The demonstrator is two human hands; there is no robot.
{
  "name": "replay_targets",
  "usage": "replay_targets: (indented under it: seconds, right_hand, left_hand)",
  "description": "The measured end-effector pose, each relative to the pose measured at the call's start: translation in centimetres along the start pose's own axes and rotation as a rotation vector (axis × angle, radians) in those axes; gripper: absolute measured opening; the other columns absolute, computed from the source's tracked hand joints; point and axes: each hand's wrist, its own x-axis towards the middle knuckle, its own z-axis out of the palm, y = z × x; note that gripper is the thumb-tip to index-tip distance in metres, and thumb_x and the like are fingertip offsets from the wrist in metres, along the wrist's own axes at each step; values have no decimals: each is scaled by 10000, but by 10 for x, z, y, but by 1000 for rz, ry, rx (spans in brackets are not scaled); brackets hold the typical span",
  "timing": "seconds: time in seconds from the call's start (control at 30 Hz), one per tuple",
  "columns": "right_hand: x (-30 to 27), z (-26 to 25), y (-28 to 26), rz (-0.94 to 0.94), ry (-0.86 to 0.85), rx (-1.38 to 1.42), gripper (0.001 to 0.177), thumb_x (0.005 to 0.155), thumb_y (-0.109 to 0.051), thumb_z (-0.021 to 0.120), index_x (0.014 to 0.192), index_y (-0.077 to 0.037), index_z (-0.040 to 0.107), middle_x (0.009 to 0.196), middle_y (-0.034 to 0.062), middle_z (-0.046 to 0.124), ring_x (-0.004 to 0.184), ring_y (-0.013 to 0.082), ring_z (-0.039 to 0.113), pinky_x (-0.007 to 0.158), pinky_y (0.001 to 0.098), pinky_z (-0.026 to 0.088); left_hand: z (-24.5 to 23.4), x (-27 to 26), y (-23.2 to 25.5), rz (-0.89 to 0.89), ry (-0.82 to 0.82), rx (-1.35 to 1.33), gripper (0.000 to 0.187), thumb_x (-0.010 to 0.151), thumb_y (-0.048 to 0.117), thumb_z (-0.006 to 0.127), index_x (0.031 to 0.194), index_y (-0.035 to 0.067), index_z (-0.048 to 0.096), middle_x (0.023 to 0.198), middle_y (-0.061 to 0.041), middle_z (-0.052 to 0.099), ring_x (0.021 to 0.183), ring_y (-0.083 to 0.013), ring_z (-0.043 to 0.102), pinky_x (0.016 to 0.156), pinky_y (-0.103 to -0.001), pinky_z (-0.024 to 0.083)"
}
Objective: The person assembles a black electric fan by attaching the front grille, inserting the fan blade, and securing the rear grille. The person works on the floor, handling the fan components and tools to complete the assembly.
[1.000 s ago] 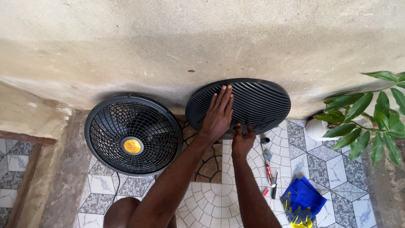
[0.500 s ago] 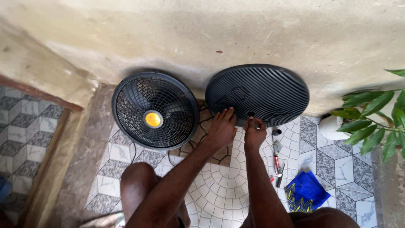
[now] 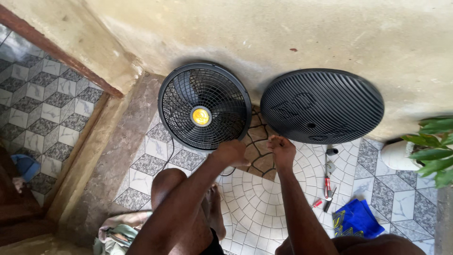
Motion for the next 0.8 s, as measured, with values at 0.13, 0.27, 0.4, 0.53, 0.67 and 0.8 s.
replay_targets:
  seconds: [0.13,0.27,0.4,0.53,0.67,0.8]
  right_hand:
    - [14,36,-2,1,-75,-135,156,989,-101,656,1035,19,746,931,102,764,797,118,734,687,250,591]
    - [35,69,-4,-62,-166,-73,153,964,-106,678,1009,20,752,930,73,764,802,93,724,684,229,591]
    - [59,97,-7,-35,-108,-294,186,1006,-177,700,1041,-4,761,890,86,769,655,134,571,561,271,442]
    - [87,118,-6,-212,-132,-234,166,984,-156,707,1032,-3,751,900,68,765,742,78,665,633,246,506]
    - [113,140,-5,-214,-138,-217,154,982,-141,715,1026,0,761,904,73,763,758,98,665,668,257,514]
    - [135,156,-2,-280,-87,-314,174,987,-160,730,1060,-5,757,949,109,767,795,156,668,708,293,534]
  left_hand:
    - [-24,1,-47,-96,23,-60,641,875,518,747,1193,-37,706,1240,-223,710,1149,-351,697,964,-446,570]
    - [-34,12,-85,-64,121,-97,656,867,509,766,1229,-27,660,1238,-224,686,1160,-362,665,972,-449,551]
    - [-43,28,-107,-74,155,-157,633,835,475,781,1223,-11,659,1213,-198,694,1148,-350,667,950,-453,555]
    - [-60,41,-128,-132,214,-207,591,856,459,776,1205,-5,669,1163,-213,718,1083,-351,703,916,-455,574]
    - [-75,58,-147,-168,345,-165,501,888,437,763,1134,6,692,1103,-205,723,1025,-361,707,882,-472,581]
    - [-81,85,-163,-203,442,-160,480,924,426,741,1091,-16,658,1048,-198,688,958,-352,720,831,-474,601]
